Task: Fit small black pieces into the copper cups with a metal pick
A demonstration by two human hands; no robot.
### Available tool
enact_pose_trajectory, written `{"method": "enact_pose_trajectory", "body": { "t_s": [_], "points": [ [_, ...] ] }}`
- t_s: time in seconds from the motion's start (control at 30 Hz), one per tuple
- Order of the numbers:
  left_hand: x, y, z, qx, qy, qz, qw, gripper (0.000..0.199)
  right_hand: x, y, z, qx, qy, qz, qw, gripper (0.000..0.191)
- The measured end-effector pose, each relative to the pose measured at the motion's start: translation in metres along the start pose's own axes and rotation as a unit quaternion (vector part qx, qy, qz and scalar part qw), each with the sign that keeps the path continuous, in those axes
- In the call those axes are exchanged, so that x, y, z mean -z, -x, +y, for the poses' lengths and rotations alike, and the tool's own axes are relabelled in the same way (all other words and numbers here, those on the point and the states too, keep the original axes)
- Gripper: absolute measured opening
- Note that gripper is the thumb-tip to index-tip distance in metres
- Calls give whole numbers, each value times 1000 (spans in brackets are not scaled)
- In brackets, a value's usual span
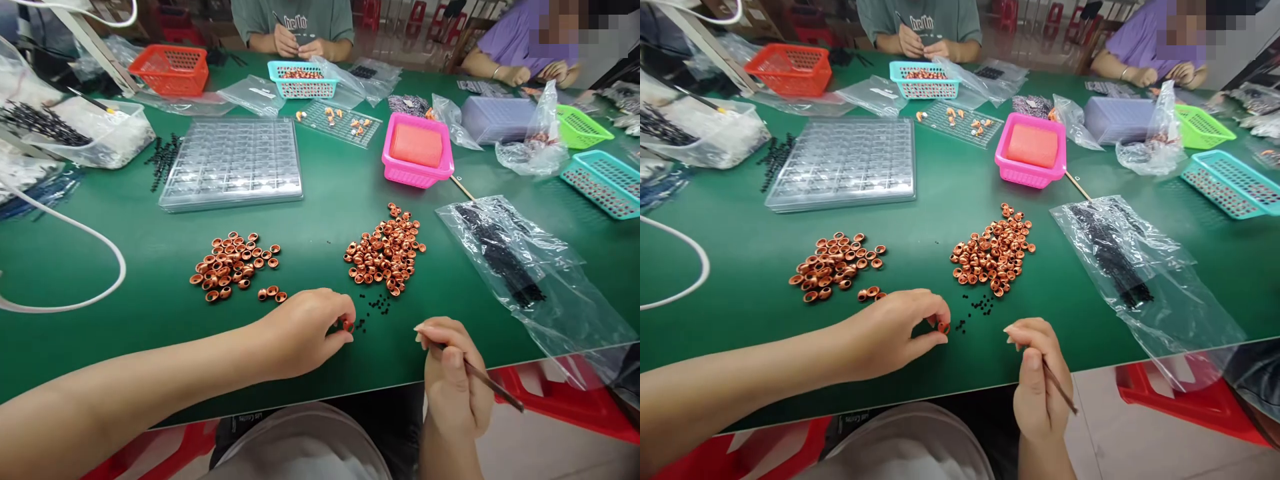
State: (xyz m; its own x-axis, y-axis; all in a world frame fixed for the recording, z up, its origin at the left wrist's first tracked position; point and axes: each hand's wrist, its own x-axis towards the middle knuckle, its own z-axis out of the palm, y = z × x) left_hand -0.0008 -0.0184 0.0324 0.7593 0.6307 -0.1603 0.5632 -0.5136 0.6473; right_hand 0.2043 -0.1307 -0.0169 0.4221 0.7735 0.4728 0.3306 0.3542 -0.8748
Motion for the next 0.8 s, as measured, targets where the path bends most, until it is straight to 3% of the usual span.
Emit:
{"method": "enact_pose_trajectory", "body": {
  "t_s": [0.17, 0.27, 0.4, 0.6, 0.8],
  "points": [
    [-18, 1, -8, -51, 35, 56, 997, 10, -13, -1, -7, -55, -26, -19, 998, 32],
    [-21, 0, -14, -90, 45, 75, 992, 12, -8, -3, -13, -75, 68, -47, 994, 30],
    [-21, -2, -18, -115, 66, 84, 988, 6, 16, -8, -19, -98, 232, -103, 962, 28],
    [-19, -5, -20, -124, 95, 67, 985, 5, 41, -6, -21, -124, 224, -163, 953, 17],
    [-17, -4, -18, -116, 97, 71, 986, 8, 22, -3, -18, -98, 123, -146, 977, 16]
  ]
}}
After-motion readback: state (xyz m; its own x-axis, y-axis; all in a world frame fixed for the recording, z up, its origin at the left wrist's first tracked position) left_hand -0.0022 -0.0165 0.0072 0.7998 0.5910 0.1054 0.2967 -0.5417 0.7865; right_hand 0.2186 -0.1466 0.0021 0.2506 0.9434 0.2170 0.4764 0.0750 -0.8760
